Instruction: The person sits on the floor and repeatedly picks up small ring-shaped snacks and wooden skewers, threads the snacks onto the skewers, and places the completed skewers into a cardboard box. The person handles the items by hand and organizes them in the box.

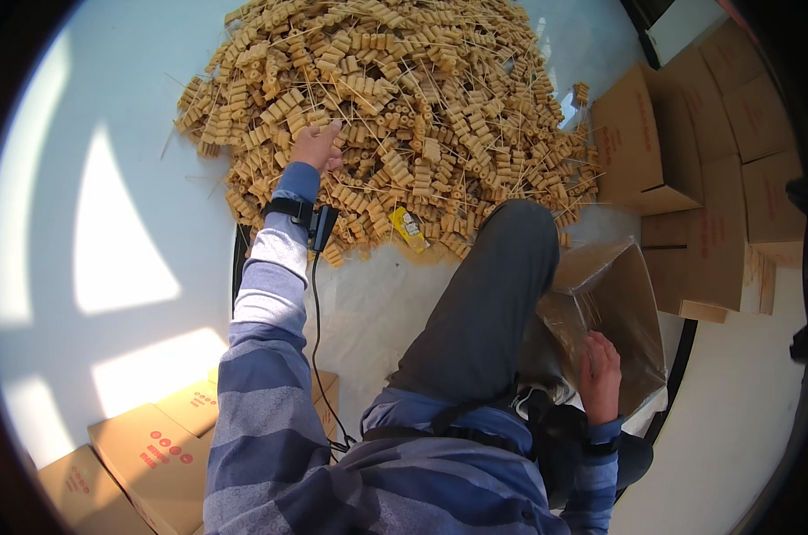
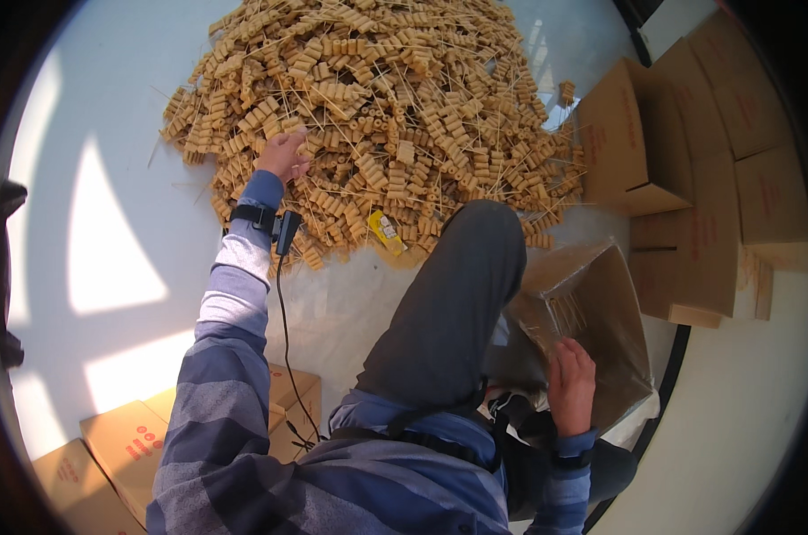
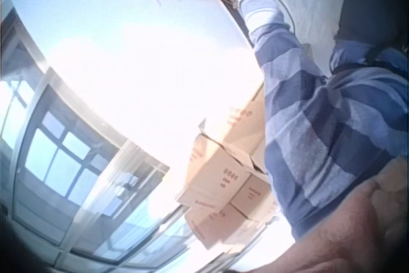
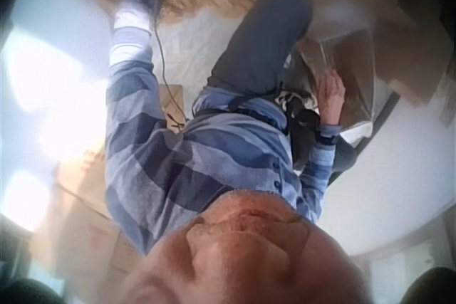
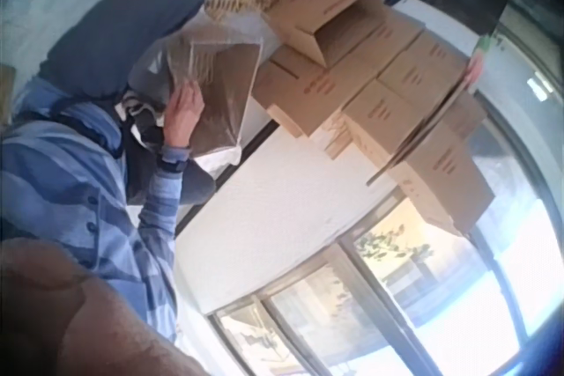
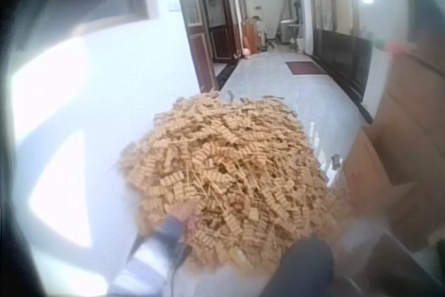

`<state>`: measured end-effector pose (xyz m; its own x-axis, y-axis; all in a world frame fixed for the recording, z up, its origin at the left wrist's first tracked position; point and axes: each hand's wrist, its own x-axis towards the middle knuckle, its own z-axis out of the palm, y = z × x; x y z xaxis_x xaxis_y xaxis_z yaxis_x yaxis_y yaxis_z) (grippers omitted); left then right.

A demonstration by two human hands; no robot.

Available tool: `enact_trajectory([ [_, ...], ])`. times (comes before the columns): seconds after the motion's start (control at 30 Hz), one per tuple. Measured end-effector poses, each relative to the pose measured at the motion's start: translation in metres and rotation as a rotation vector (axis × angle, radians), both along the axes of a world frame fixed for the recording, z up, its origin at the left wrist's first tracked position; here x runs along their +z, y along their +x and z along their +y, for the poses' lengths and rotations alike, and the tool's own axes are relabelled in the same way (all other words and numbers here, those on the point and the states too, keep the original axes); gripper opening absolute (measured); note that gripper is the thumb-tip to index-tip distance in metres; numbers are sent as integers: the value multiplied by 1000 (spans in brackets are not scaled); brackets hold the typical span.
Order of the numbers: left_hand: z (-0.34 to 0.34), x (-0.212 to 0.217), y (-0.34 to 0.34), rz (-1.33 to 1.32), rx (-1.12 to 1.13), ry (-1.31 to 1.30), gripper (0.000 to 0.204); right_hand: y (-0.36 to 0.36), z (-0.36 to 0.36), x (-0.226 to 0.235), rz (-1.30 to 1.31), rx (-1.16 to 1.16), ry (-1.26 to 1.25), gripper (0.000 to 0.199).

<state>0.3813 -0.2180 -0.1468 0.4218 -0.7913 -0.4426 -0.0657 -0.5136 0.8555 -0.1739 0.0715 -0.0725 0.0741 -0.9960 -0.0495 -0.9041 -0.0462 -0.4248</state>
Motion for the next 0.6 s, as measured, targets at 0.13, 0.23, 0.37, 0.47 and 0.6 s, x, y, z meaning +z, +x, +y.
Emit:
enact_trajectory([
  [0.13, -71, 25, 27, -411, 15, 29, 93, 5, -2, -6, -8, 8, 79, 25],
  [0.23, -100, 24, 34, -518, -13, 211, 101, 8, -6, -7, -22, 13, 69, 21],
  [0.37, -123, 12, 42, -372, 15, 350, 77, 11, -13, -2, -35, 13, 85, 20],
  [0.47, -139, -1, 52, -226, 85, 342, 54, 14, -19, 2, -31, 9, 101, 20],
  [0.6, -155, -17, 64, -97, 260, 217, 37, 16, -30, 3, -32, 29, 104, 19],
])
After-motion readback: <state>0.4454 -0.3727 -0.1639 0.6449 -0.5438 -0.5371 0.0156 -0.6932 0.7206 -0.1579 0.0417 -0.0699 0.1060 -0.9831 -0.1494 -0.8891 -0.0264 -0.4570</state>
